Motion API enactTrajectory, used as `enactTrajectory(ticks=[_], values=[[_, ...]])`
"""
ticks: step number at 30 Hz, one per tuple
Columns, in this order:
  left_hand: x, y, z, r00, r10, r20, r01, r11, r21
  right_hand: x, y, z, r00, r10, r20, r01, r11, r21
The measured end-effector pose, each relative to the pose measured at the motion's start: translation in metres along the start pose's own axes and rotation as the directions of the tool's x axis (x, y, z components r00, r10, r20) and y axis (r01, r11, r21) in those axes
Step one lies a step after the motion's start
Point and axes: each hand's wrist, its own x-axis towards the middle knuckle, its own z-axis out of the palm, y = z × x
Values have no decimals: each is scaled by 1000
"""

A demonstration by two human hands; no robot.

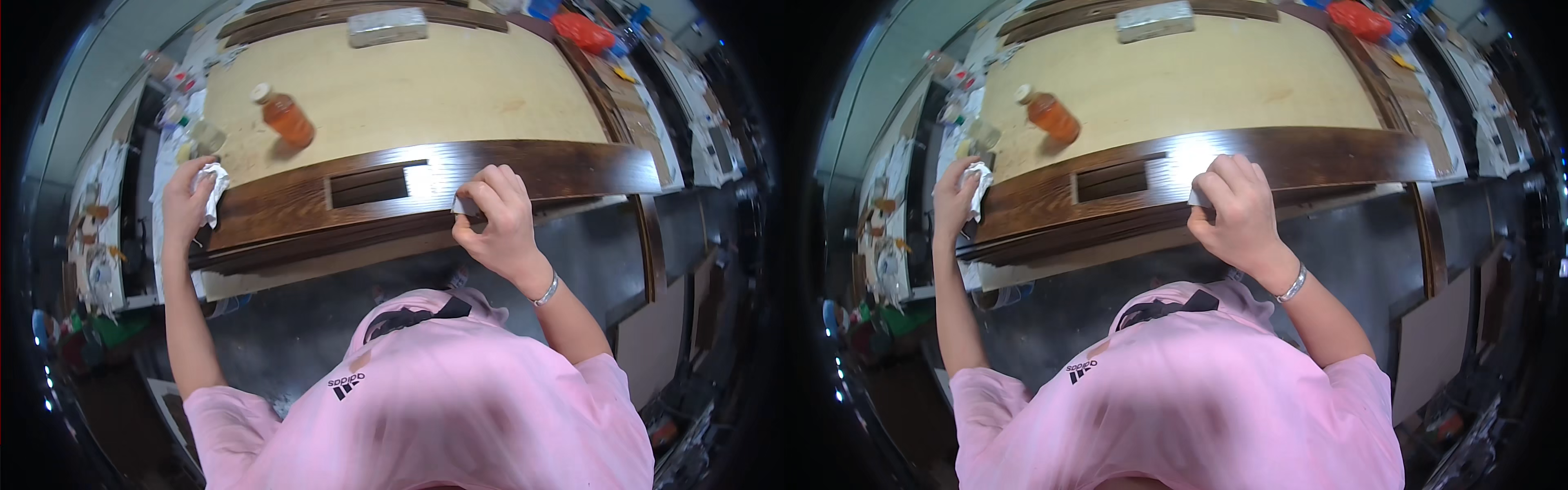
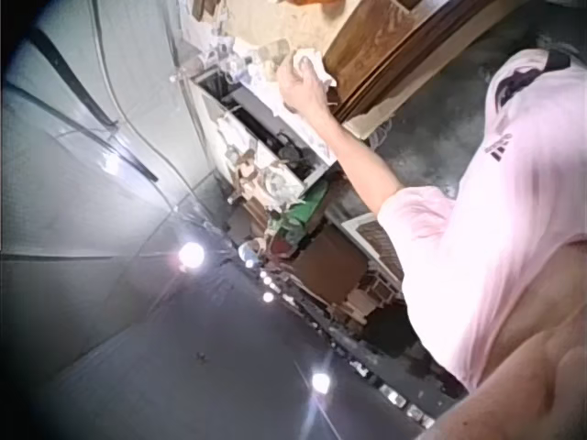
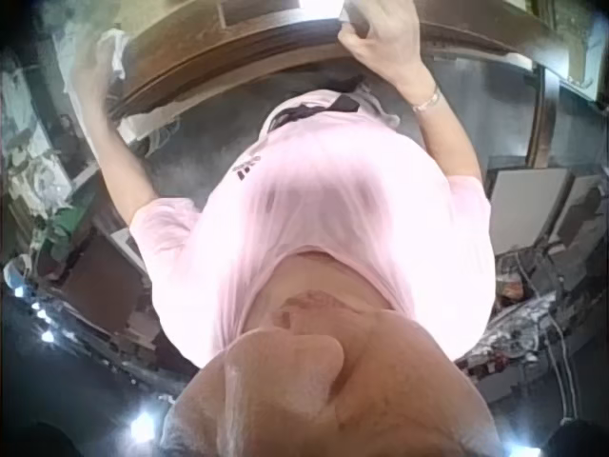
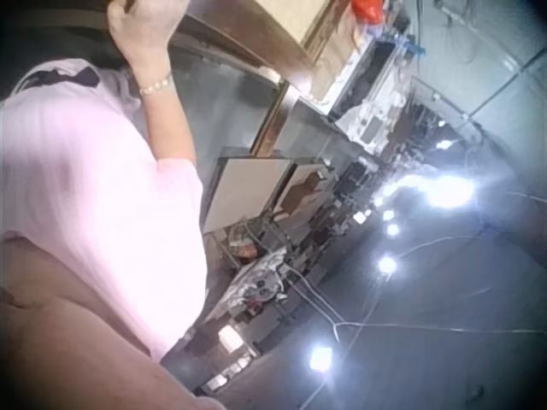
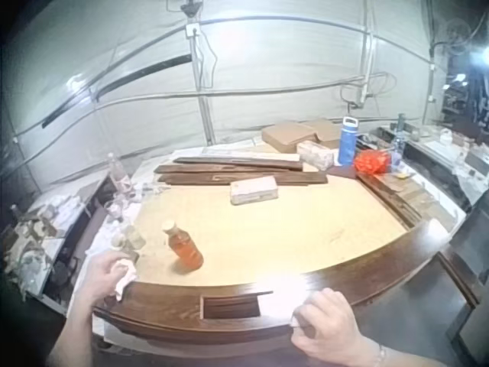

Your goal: The person wipes the surface of a dark wooden furniture component with a white cloth, then scrapes the surface and edges with a small metal tool. They alternate between wiping with the cloth and scraping the wood, handling a small wooden block at the end.

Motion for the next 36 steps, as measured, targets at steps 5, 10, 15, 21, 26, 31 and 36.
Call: enactTrajectory(ticks=[5, 10, 15, 21, 26, 31, 36], values=[[-4, -27, 5, 996, 58, 68, -64, 993, 97, 32, -68, 72, 981, -182, 74, 172, 977, 124], [5, -31, 13, 991, 88, 104, -84, 996, -42, 73, -173, 196, 880, -471, 64, 452, 870, 195], [-4, -39, 10, 994, 75, 76, -74, 997, -12, 79, -179, 190, 948, -317, 12, 305, 923, 236], [-4, -30, 9, 996, 63, 64, -65, 997, 29, 80, -184, 187, 957, -280, 80, 259, 942, 212], [-4, -30, 2, 992, 118, 54, -120, 992, 49, 46, -124, 106, 994, -59, 96, 67, 994, -87], [-1, -48, 15, 984, 124, 127, -110, 987, -113, 32, -98, 91, 991, -44, -129, 46, 999, 10], [15, -125, 27, 959, 206, 197, -204, 978, -28, 11, -76, 71, 982, 123, -140, -132, 990, -58]])
